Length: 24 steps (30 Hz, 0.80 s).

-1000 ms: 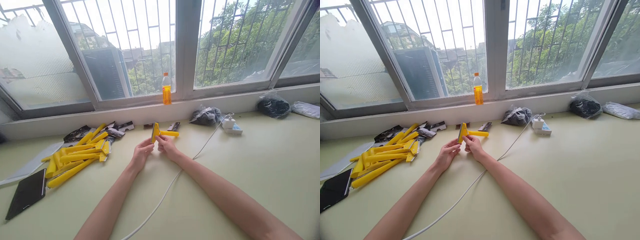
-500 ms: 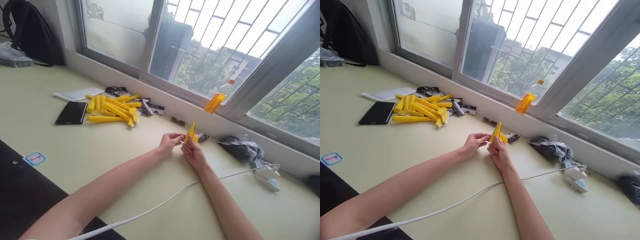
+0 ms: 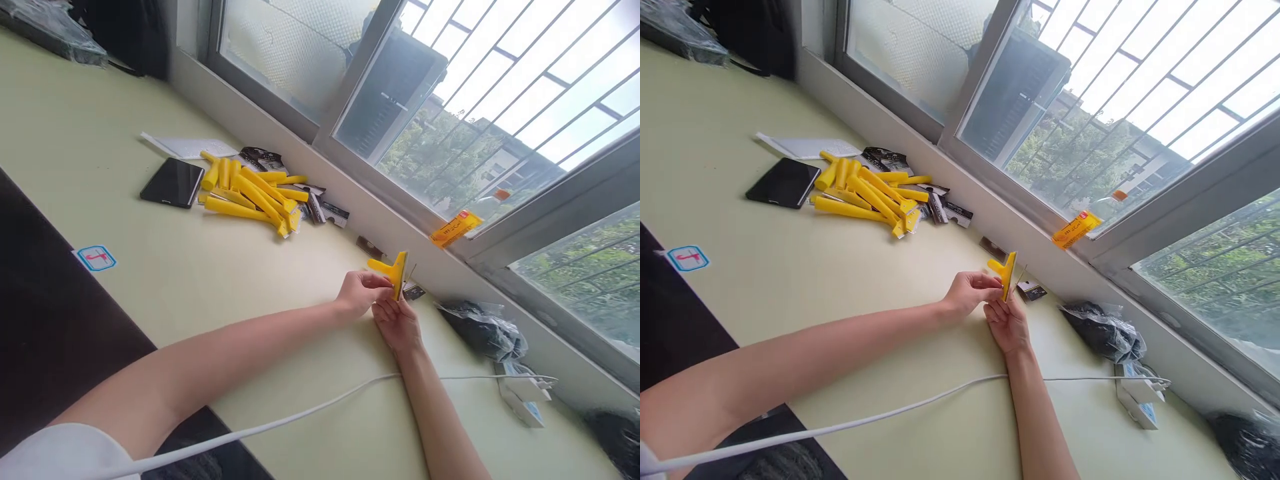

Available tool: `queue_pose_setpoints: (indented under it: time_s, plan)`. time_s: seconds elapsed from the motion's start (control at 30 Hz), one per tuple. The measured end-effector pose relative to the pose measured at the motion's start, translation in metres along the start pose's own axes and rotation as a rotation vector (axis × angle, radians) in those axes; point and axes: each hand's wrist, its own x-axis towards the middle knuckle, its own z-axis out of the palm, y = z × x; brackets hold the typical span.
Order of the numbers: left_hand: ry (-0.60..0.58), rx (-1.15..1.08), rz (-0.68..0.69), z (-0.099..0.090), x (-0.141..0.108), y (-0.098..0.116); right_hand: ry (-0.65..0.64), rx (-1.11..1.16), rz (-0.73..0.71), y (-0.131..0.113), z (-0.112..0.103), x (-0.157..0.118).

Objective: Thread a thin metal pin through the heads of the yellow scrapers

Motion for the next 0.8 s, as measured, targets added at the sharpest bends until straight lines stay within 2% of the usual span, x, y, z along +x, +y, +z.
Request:
queue_pose_setpoints:
  time_s: [0.2, 0.33, 0.47, 0.57, 0.8]
  plan:
    - [0.047, 0.085, 0.038, 0.001, 0.0, -0.002, -0.009, -0.016, 0.01, 0.0, 0.001, 0.0]
    - [0.033, 0.243, 0.178, 0.002, -0.002, -0.003, 0.017, -0.042, -0.004, -0.001, 0.007, 0.001]
    - [0.033, 0.502, 0.321, 0.002, -0.009, 0.001, 0.109, -0.139, -0.062, 0.002, 0.009, 0.002]
    - [0.02, 0.542, 0.299, -0.001, -0.01, 0.001, 0.169, -0.212, -0.091, 0.007, 0.01, 0.003]
    - [-0.002, 0.451, 0.144, -0.021, 0.01, -0.01, 0.162, -0.301, -0.096, 0.013, 0.024, 0.003]
